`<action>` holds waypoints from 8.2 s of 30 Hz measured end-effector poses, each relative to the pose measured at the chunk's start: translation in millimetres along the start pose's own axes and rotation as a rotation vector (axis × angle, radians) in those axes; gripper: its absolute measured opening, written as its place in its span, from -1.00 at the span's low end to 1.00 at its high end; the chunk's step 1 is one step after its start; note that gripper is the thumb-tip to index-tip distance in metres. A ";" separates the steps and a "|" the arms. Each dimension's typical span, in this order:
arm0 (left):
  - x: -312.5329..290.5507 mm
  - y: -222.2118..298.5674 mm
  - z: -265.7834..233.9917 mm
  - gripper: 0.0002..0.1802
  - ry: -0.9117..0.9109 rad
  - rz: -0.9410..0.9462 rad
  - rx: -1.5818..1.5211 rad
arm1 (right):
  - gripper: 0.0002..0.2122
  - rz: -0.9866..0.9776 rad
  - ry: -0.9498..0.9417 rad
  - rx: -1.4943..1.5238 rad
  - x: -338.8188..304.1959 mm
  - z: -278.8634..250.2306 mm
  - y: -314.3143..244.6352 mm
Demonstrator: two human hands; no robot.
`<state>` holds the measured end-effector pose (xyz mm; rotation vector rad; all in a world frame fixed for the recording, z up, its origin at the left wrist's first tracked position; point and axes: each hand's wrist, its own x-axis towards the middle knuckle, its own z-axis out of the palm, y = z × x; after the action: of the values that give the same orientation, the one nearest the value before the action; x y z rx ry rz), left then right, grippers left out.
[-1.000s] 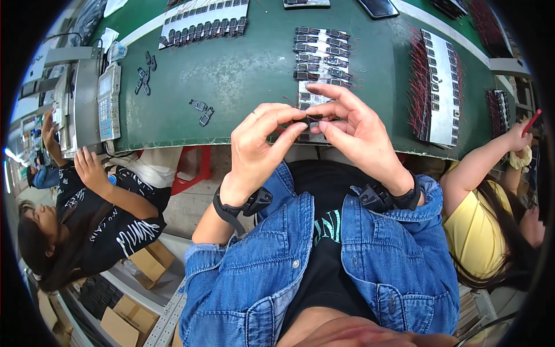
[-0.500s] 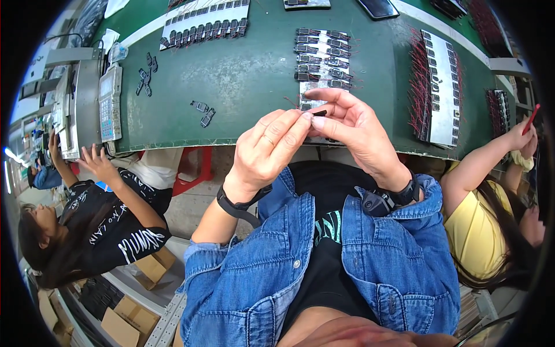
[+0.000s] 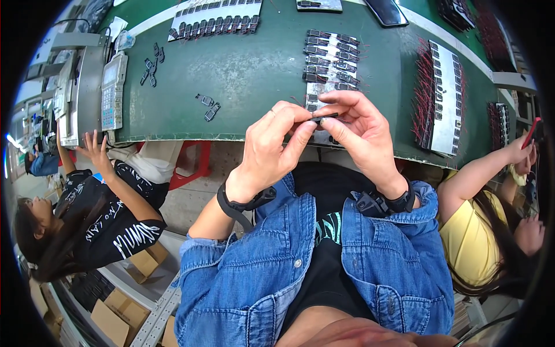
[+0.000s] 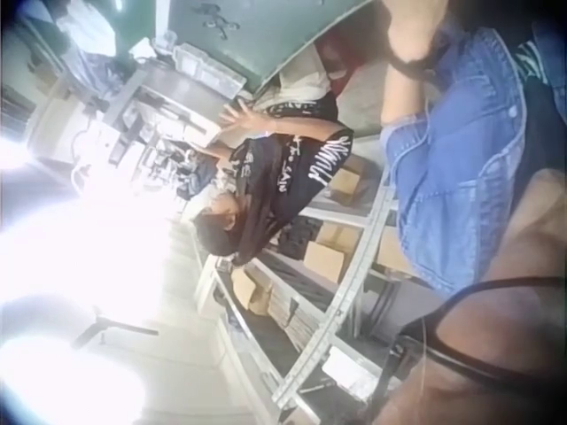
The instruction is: Assemble small black components into silver-colored grid trays on an assembly line.
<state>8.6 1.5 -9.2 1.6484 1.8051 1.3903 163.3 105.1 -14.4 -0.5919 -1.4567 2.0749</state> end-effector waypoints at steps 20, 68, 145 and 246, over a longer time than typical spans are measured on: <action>0.3 2.7 5.8 -0.91 0.093 -0.340 -0.268 | -0.68 0.399 0.003 0.385 6.4 -8.3 -4.6; -4.0 -12.5 -2.9 -0.62 0.076 0.211 0.323 | -0.71 0.251 0.041 0.156 5.2 -4.9 1.2; 35.2 -34.0 16.4 -0.86 -0.094 -0.377 0.149 | -0.55 -0.488 -0.012 -1.469 24.6 -27.0 5.6; 19.9 -30.6 16.9 -0.91 -0.062 -0.113 0.596 | -0.88 -0.397 -0.069 -1.399 1.0 -1.3 -2.2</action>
<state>-1.4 30.9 -34.7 1.7825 2.3824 0.7774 163.7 107.2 -12.7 -0.5973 -2.6611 0.5291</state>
